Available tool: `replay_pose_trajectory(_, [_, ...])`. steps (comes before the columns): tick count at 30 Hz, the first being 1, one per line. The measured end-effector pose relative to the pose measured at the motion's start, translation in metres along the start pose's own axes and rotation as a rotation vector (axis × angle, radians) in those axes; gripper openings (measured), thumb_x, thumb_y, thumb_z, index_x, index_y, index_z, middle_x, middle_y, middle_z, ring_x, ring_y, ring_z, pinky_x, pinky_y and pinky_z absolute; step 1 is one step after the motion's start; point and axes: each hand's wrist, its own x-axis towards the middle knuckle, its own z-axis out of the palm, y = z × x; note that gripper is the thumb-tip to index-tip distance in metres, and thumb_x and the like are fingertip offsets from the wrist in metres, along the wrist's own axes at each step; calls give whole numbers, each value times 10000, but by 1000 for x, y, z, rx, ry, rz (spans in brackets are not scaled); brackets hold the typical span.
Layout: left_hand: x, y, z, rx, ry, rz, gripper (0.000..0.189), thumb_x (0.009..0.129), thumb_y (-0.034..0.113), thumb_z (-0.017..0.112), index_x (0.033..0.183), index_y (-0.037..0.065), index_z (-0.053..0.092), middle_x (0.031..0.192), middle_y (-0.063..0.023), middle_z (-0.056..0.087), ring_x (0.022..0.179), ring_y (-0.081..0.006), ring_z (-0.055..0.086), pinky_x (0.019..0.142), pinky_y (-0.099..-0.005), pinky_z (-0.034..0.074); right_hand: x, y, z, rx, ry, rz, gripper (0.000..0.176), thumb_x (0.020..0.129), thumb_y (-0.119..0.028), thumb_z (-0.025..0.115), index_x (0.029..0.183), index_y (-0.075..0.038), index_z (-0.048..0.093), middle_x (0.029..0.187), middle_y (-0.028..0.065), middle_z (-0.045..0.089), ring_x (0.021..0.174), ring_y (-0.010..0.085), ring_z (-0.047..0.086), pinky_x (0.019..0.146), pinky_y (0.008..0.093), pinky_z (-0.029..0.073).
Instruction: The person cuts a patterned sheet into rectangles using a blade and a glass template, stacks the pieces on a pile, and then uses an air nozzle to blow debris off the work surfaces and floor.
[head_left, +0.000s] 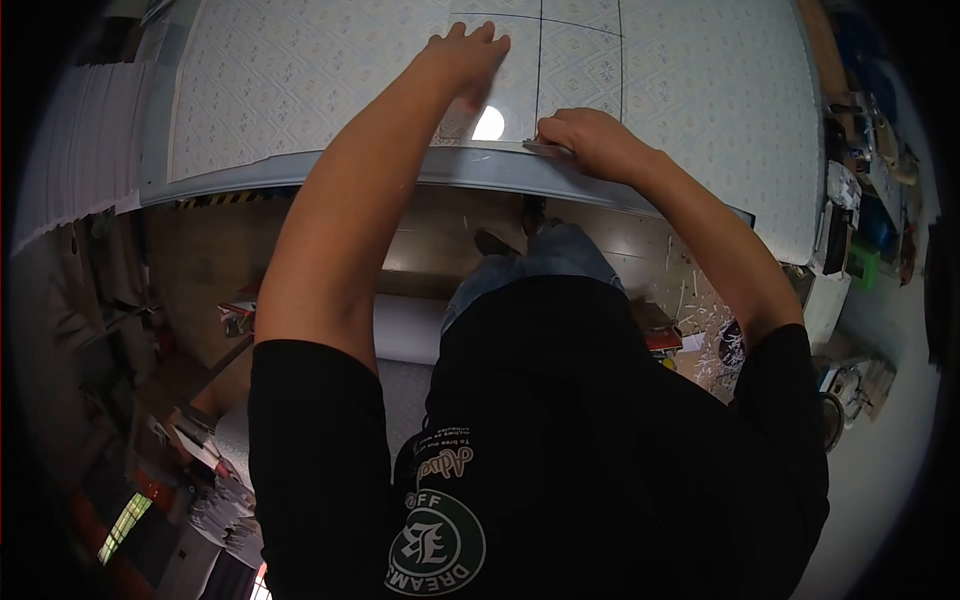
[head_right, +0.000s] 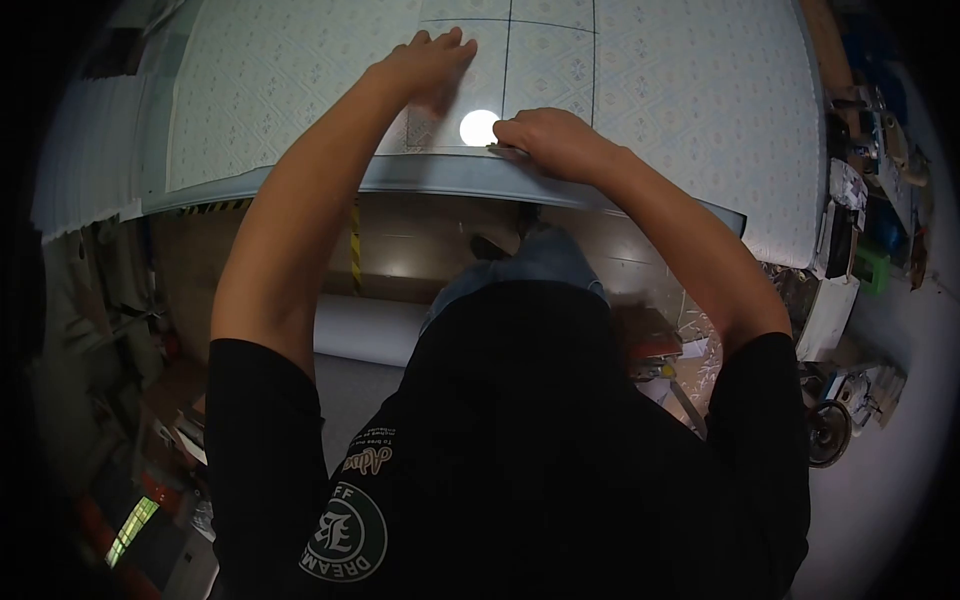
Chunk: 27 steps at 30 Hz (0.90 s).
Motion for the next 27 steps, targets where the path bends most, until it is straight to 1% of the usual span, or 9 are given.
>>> replay_pose_trajectory(3, [5,-6,11,12,45,23,1193,480,195,945,1521,193,363,1539,-83,393,1313,-398,467,994,-493,517,18,-9,5,-2,-6,15,99,879,-104,659,963,-87,610,890,113,657,864,341,638,732,445,511])
replay_pose_trajectory(5, [6,-10,14,17,46,33,1187,486,197,939,1523,197,361,1542,-79,389,1308,-395,470,991,-492,519,34,-16,15,8,6,14,107,877,-108,662,966,-86,608,895,115,659,862,346,637,734,452,512])
replay_pose_trajectory(7, [4,-10,14,16,49,39,1182,491,199,933,1525,201,359,1545,-76,385,1303,-392,472,987,-491,520,61,-28,27,-13,82,-66,84,906,-129,592,984,-101,584,867,145,672,832,362,660,723,478,511])
replay_pose_trajectory(10, [6,-13,13,21,41,40,1157,501,224,928,1516,210,374,1541,-69,386,1304,-388,472,987,-492,516,88,-41,38,53,21,-6,105,907,-157,604,991,-100,579,882,146,679,836,369,667,725,488,520])
replay_pose_trajectory(19, [11,-20,25,-1,114,94,1071,537,271,922,1482,208,423,1486,-67,444,1318,-377,459,987,-524,495,93,-31,44,189,32,-26,119,898,-141,641,983,-91,575,904,160,679,833,388,659,714,479,528])
replay_pose_trajectory(22, [11,-24,20,-1,131,143,1062,545,318,934,1470,174,432,1447,-91,476,1305,-373,469,985,-516,492,89,-30,52,248,117,-32,173,886,-120,664,1041,-75,601,911,157,684,844,379,664,725,464,531])
replay_pose_trajectory(23, [11,-25,19,14,139,182,1046,546,342,938,1446,133,446,1420,-109,491,1293,-368,480,981,-501,491,86,-31,53,247,123,-18,173,886,-120,664,1041,-75,601,911,157,684,844,379,664,725,464,531])
replay_pose_trajectory(25, [13,-28,16,32,148,249,1036,548,367,943,1423,92,461,1393,-128,506,1280,-362,490,978,-485,491,81,-45,52,292,160,69,225,870,-72,697,1080,-52,618,1042,136,715,941,356,690,813,420,562])
replay_pose_trajectory(27, [18,-31,16,35,165,338,965,551,401,944,1329,31,507,1315,-151,542,1241,-338,519,968,-453,489,77,-61,57,298,205,178,219,862,-60,704,1064,-42,621,1085,137,709,983,355,683,838,417,557])
